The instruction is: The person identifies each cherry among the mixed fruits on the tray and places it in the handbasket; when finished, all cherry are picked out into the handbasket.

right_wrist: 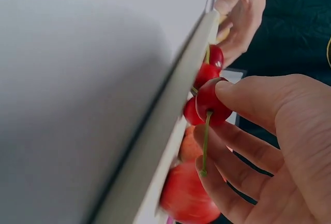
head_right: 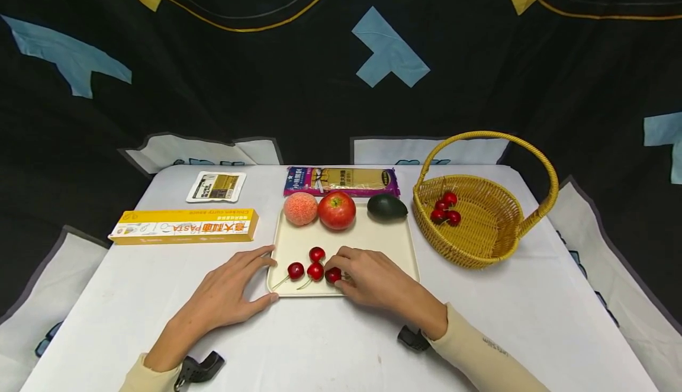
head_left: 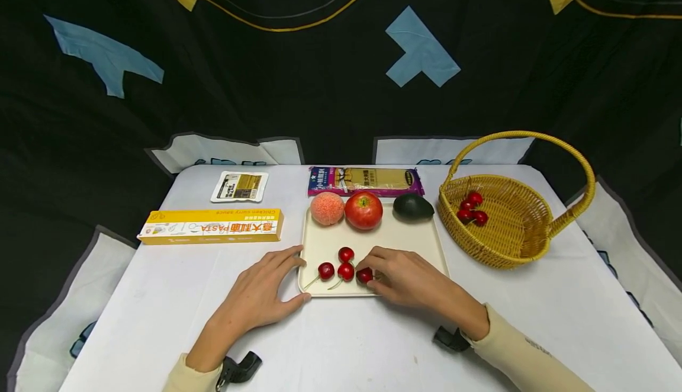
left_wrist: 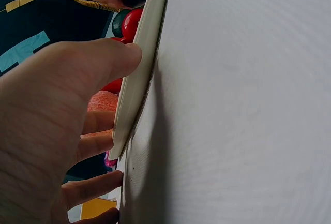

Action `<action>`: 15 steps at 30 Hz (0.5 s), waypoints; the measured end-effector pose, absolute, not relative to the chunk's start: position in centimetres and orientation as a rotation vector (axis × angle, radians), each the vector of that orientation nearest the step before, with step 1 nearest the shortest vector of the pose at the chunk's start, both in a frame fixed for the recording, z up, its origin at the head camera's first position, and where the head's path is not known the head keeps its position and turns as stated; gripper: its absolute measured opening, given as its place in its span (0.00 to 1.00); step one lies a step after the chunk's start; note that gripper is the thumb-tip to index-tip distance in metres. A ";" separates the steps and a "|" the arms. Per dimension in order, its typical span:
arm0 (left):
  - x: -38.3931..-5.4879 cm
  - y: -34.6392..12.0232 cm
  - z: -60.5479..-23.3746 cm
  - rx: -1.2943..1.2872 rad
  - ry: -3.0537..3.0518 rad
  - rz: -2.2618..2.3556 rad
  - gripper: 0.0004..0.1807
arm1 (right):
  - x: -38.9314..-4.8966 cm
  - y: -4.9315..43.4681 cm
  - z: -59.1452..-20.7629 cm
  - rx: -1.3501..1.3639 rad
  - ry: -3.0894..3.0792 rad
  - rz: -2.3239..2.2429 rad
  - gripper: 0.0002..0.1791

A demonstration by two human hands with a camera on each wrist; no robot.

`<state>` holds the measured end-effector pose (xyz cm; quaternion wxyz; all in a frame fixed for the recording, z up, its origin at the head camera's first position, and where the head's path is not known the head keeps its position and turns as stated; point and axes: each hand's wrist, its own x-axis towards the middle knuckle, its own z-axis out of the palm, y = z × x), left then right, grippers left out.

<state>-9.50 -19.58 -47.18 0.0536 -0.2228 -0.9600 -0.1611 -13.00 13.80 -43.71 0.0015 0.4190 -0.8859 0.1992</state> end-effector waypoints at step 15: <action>-9.4 -19.6 -47.1 -0.680 -2.901 -0.497 0.33 | -14.0 15.5 -42.8 1.192 -2.760 0.602 0.17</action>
